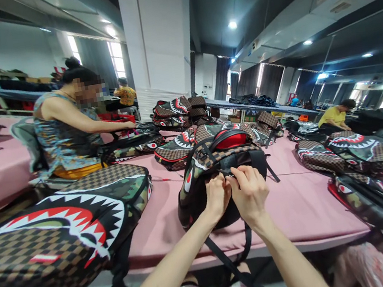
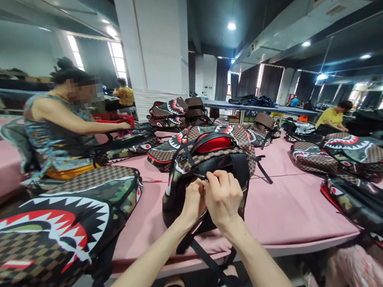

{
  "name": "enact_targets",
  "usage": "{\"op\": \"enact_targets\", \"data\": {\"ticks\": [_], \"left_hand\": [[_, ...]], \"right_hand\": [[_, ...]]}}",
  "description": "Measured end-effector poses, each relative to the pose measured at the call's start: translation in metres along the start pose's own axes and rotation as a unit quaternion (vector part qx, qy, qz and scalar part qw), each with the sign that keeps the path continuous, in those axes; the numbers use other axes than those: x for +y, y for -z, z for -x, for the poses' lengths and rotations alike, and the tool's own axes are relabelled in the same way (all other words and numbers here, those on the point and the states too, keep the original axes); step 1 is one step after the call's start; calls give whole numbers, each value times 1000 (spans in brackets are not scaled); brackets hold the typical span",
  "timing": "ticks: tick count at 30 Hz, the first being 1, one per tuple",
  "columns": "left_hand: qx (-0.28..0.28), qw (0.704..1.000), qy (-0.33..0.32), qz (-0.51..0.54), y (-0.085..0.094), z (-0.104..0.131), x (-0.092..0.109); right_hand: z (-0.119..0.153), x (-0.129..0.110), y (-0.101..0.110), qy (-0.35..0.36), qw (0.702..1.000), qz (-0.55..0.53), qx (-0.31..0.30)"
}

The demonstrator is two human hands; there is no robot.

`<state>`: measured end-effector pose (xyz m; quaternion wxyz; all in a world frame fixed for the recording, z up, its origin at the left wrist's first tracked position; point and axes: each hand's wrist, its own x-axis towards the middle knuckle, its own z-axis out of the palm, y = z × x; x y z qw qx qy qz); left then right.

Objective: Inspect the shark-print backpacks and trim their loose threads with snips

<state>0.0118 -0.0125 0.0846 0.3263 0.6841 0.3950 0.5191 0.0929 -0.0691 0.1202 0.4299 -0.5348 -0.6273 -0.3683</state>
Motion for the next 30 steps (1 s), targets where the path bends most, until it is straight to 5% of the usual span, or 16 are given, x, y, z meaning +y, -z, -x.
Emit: {"op": "enact_targets", "data": {"ticks": [8,30], "left_hand": [[35,975,-115,-189,-2,-3,-7],[46,965,-112,-233,-5,-4,-5]], "right_hand": [[-6,-4,-19,0,999,31,8],[-4,-10,-24,-12,999,37,23]]}}
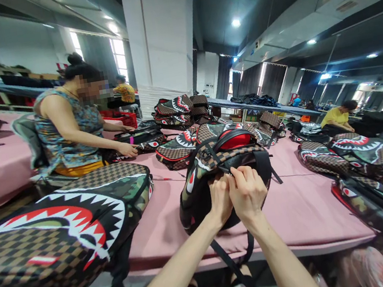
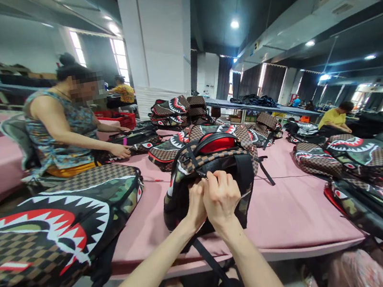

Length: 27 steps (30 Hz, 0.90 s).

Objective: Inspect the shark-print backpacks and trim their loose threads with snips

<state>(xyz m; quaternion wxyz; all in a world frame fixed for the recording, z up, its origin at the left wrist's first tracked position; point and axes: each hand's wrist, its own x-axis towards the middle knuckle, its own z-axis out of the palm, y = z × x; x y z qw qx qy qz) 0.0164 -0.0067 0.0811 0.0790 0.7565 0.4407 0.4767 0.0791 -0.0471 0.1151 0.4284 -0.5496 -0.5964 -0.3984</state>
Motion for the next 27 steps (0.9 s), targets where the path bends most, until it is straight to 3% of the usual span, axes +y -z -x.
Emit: {"op": "enact_targets", "data": {"ticks": [6,14,27], "left_hand": [[-8,1000,-2,-4,0,0,2],[9,1000,-1,-10,-3,3,-3],[9,1000,-13,12,-1,4,-4]], "right_hand": [[4,-3,-3,-32,999,-17,-5],[7,8,8,-82,988,-131,-29],[3,1,5,-45,998,-45,-24]]}}
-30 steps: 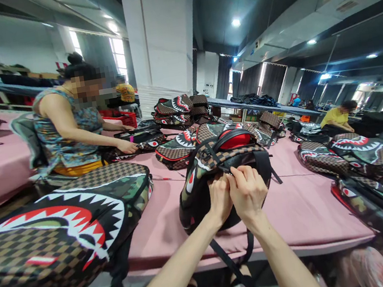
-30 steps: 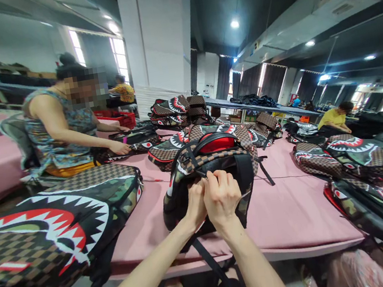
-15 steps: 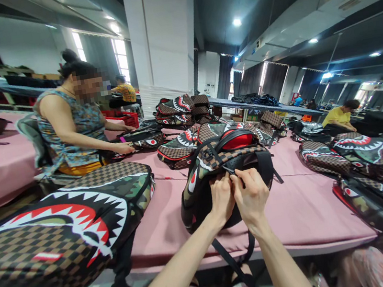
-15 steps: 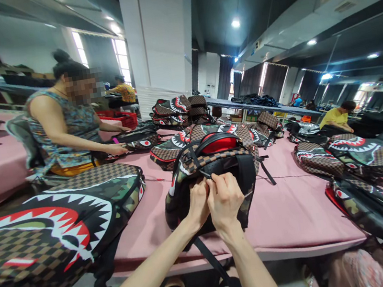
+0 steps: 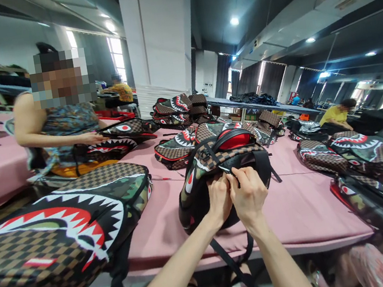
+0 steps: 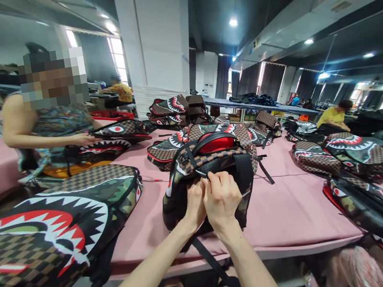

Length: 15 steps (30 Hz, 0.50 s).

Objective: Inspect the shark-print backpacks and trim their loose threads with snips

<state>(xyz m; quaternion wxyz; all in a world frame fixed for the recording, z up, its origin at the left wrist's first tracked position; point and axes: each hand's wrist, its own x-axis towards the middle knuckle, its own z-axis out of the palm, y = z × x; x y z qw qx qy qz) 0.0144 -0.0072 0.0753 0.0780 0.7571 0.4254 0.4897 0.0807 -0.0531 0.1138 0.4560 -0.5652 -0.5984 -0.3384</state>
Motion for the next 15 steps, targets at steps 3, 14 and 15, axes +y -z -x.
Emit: {"op": "enact_targets", "data": {"ticks": [3,14,15], "left_hand": [[2,1000,-5,16,0,-1,-1],[-5,1000,-11,2,0,-2,2],[-9,1000,-9,-1,1,-2,2]], "right_hand": [[0,-1,2,2,1000,14,-3],[1,-6,0,-10,999,25,-20],[2,-7,0,-12,999,25,-21]]}}
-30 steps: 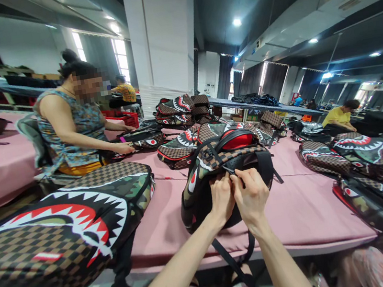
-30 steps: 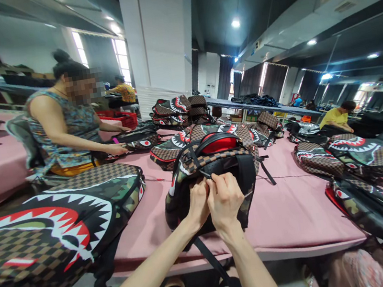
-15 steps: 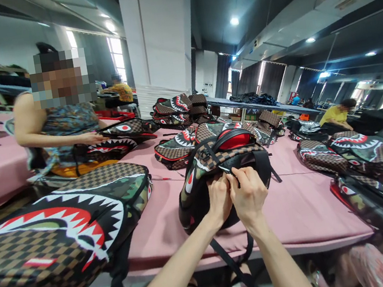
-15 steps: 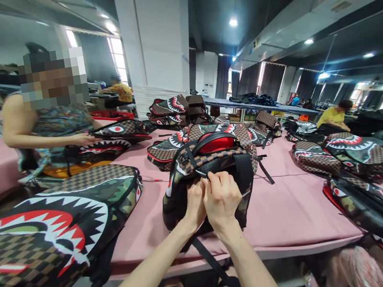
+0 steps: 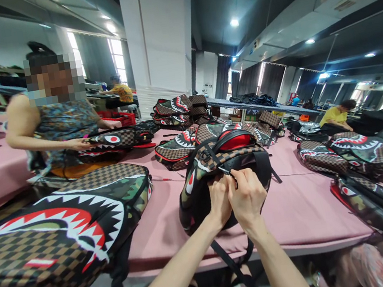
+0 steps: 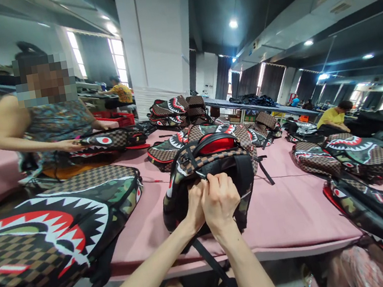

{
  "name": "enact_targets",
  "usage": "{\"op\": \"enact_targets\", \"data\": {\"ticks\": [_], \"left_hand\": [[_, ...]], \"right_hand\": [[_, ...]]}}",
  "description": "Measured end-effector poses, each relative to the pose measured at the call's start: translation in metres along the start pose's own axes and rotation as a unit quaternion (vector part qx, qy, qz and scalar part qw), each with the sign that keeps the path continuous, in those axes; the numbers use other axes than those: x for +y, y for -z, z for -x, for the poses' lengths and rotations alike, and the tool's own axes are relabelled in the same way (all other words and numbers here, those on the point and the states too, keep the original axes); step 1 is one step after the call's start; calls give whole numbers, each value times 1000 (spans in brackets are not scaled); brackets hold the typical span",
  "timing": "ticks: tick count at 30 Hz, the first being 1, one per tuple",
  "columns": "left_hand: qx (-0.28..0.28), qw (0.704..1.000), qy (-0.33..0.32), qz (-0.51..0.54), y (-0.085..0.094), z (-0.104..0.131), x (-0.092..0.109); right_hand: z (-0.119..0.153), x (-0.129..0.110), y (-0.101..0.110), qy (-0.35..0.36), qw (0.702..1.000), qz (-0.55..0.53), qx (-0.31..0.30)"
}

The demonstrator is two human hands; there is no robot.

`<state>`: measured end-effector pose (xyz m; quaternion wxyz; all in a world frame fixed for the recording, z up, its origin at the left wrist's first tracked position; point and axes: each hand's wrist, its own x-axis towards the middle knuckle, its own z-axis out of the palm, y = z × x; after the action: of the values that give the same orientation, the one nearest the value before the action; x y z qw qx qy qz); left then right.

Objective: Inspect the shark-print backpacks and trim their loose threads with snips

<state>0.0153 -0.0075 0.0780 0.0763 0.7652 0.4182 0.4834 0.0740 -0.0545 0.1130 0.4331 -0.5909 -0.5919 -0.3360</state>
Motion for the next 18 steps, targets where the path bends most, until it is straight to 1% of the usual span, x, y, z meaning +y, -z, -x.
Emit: {"op": "enact_targets", "data": {"ticks": [3,5,6,7,8,10,11,12,13,14,16,18], "left_hand": [[-5,1000,3,-5,2,0,1],[-7,1000,4,-11,3,0,2],[-6,1000,5,-17,3,1,2],[-3,1000,8,-23,3,1,2],[2,1000,12,-27,2,1,3],[16,999,21,-18,0,0,3],[21,999,25,-4,-1,0,3],[22,999,30,11,-3,-1,3],[20,999,37,30,-3,-1,3],[15,998,44,50,-3,-1,2],[2,995,58,87,0,-1,0],[-10,989,69,128,9,-1,-4]], "right_hand": [[0,-1,0,-13,1000,-15,-3],[-1,2,-1,-42,997,-69,-13],[-1,4,-1,-67,990,-119,-25],[-2,7,-2,-99,978,-180,-40],[-3,10,-4,-135,958,-246,-55],[-4,15,-6,-203,909,-358,-73],[-4,17,-8,-227,888,-394,-72],[-4,18,-9,-242,875,-414,-66],[-4,19,-10,-247,872,-420,-56],[-4,21,-10,-243,876,-414,-47],[-5,30,-8,-222,896,-383,-32],[-7,51,-4,-217,916,-337,-3]]}}
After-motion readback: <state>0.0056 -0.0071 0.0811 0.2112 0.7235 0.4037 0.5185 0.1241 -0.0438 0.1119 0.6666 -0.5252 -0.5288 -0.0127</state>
